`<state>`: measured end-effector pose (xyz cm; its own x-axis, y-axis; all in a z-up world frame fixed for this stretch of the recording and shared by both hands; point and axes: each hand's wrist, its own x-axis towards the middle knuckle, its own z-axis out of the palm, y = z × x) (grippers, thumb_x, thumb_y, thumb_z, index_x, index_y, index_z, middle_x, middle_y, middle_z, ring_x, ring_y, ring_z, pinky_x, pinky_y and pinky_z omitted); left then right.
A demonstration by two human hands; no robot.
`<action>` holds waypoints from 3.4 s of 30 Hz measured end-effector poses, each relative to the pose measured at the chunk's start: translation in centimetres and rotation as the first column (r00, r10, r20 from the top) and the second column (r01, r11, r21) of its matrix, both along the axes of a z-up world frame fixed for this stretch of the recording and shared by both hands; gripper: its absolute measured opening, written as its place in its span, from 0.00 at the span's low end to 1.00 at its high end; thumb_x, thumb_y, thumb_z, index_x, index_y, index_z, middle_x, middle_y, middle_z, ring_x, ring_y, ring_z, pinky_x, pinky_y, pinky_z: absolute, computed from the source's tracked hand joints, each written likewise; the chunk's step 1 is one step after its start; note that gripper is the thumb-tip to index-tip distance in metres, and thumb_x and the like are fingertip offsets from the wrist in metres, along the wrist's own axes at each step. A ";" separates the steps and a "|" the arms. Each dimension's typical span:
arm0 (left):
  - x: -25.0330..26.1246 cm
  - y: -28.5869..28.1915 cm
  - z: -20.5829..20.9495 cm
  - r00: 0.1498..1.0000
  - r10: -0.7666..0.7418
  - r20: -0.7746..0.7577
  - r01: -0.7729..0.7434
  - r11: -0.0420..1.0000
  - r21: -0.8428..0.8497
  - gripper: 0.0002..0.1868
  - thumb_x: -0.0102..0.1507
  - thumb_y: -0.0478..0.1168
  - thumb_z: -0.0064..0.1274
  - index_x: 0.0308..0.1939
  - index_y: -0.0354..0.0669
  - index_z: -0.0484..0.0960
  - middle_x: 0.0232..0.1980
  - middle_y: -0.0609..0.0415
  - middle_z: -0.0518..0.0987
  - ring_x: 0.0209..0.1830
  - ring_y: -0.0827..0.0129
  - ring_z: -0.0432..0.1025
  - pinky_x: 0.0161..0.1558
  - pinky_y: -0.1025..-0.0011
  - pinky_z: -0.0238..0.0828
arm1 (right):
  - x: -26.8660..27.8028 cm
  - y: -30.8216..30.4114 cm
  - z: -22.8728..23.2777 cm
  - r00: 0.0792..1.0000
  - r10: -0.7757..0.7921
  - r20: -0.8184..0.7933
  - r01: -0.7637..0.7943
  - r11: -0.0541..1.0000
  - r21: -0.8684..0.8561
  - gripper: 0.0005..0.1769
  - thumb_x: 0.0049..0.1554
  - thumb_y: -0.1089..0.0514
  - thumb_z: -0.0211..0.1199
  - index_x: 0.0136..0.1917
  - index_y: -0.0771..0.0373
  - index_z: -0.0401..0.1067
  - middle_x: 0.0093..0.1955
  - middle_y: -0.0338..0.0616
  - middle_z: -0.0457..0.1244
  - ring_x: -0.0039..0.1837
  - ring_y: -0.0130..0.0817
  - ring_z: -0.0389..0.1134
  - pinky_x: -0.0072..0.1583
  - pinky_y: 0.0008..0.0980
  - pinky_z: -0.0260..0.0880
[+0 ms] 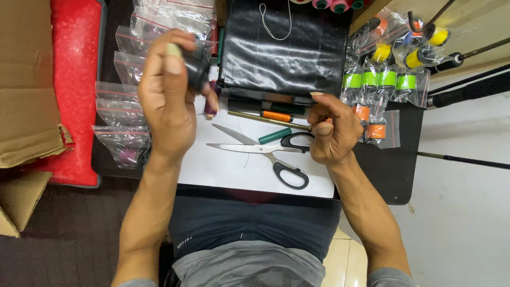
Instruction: The person winds thread onto a small spool using a metal rod, then cuts the thread with scissors. They place the spool into a small plastic bag and seal it. The person repeats this process with a second spool of thread.
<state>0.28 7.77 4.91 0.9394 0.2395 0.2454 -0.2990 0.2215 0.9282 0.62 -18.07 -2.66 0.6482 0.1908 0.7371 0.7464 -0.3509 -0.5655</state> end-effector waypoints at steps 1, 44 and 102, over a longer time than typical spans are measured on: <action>-0.1 0.4 0.1 0.987 -0.114 -0.111 0.111 0.993 -0.029 0.23 0.71 0.56 0.44 0.50 0.37 0.71 0.69 0.54 0.67 0.25 0.73 0.69 0.20 0.77 0.70 | 0.0 0.1 0.1 1.000 -0.001 -0.001 0.001 1.000 0.007 0.29 0.73 0.46 0.41 0.59 0.78 0.67 0.35 0.53 0.61 0.30 0.33 0.62 0.33 0.27 0.60; -9.7 -7.5 -5.4 0.790 -0.600 -0.129 0.436 0.696 -0.571 0.20 0.74 0.44 0.40 0.50 0.25 0.75 0.40 0.35 0.78 0.28 0.63 0.77 0.33 0.68 0.80 | -2.5 2.7 4.7 0.856 0.296 -0.424 -0.275 0.955 0.112 0.28 0.70 0.43 0.44 0.51 0.64 0.79 0.24 0.40 0.59 0.32 0.26 0.58 0.39 0.31 0.66; -13.2 -5.1 -4.9 0.904 -0.427 -0.034 0.410 0.885 -0.222 0.28 0.67 0.43 0.54 0.68 0.30 0.72 0.63 0.39 0.71 0.50 0.62 0.77 0.53 0.61 0.85 | -7.6 1.3 10.6 0.473 0.588 -0.656 -0.386 0.808 0.445 0.16 0.63 0.64 0.55 0.36 0.73 0.74 0.27 0.51 0.67 0.26 0.30 0.69 0.29 0.26 0.73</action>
<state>-12.92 2.68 0.04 0.9776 -0.1434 0.1539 -0.0634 0.4967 0.8656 -6.95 -16.81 7.90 0.8167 0.5667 0.1088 0.0413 0.1307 -0.9906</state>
